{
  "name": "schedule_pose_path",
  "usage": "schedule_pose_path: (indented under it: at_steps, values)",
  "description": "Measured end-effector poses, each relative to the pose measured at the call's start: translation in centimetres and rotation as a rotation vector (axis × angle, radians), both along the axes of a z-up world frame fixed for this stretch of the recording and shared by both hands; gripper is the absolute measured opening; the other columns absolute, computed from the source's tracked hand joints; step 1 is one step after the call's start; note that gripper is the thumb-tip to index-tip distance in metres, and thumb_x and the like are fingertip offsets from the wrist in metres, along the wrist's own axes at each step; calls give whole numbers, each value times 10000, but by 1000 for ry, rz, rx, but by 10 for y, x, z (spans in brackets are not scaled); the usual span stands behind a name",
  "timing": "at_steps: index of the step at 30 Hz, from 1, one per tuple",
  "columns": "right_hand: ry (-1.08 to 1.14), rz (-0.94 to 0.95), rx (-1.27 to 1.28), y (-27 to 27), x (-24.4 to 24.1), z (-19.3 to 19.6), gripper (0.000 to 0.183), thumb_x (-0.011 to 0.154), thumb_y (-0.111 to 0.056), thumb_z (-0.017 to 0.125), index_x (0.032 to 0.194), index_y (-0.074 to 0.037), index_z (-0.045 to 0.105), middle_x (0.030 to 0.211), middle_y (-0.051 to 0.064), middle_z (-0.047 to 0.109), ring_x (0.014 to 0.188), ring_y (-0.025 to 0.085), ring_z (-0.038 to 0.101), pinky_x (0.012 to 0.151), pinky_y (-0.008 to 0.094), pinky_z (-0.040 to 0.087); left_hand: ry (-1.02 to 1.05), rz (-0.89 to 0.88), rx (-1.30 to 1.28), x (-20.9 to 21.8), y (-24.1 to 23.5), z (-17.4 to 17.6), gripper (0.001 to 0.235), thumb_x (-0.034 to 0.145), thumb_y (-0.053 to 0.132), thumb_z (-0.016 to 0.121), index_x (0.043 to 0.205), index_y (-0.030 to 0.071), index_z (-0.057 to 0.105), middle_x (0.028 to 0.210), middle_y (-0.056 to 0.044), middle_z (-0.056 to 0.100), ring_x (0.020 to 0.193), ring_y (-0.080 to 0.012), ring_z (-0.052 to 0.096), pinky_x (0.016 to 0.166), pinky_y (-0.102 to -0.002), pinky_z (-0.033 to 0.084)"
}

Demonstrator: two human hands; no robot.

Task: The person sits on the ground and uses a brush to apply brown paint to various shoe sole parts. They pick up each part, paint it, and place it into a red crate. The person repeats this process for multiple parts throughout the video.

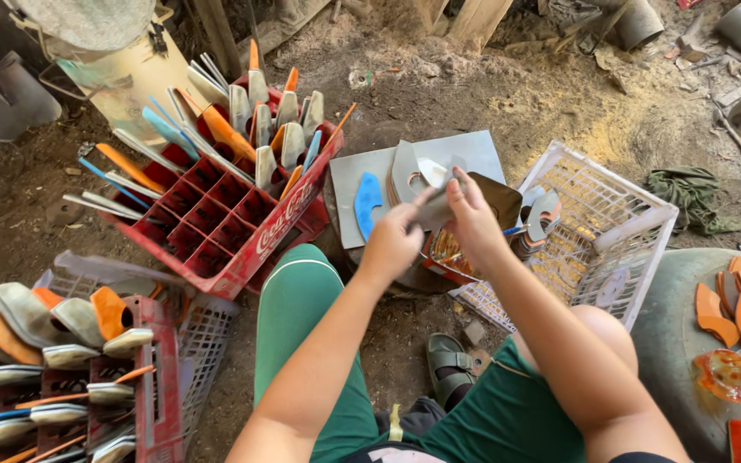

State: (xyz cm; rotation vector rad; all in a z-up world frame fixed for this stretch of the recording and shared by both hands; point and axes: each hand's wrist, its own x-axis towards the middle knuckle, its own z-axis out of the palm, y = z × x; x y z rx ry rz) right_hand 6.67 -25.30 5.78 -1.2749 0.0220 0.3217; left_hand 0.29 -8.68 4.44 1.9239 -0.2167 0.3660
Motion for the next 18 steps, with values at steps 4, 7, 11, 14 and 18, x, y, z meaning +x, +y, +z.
schedule_pose_path:
  at_steps: [4,7,11,14,18]
  values:
    - [-11,-138,332,-2,8,-12,402,1036,-320,596,1308,-43,491,1021,125,650,988,269,668,902,438,554,-128,0,309,-10,-36,21,671,865,19,628,1516,165,549,1259,-117,681,1159,-332,651,978,-407,531]
    - [65,-209,524,-21,24,-3,285,1011,-285,591,1165,-53,528,914,103,619,906,275,660,890,472,562,-257,-65,268,-7,-48,36,706,864,149,693,1525,56,464,1339,-162,596,1232,-371,575,1022,-463,476]
    - [120,-157,694,-48,36,14,320,1000,-342,543,1172,-72,553,902,96,641,893,264,658,925,483,555,-265,-74,383,-4,-38,40,697,872,376,760,1433,38,519,1396,-177,591,1251,-353,553,1077,-515,416]
    - [166,-121,684,-60,36,20,415,1021,-454,542,1194,-77,568,892,89,649,913,266,675,942,481,554,-230,-139,600,-2,-32,37,745,839,491,778,1417,72,565,1289,-117,648,1286,-306,570,1113,-641,318]
    - [194,-148,669,-69,41,12,536,992,-594,510,1103,-79,611,857,81,660,911,271,706,929,477,563,-173,-236,605,-4,-28,32,758,765,546,782,1372,124,616,1272,-78,671,1278,-270,583,1135,-661,317]
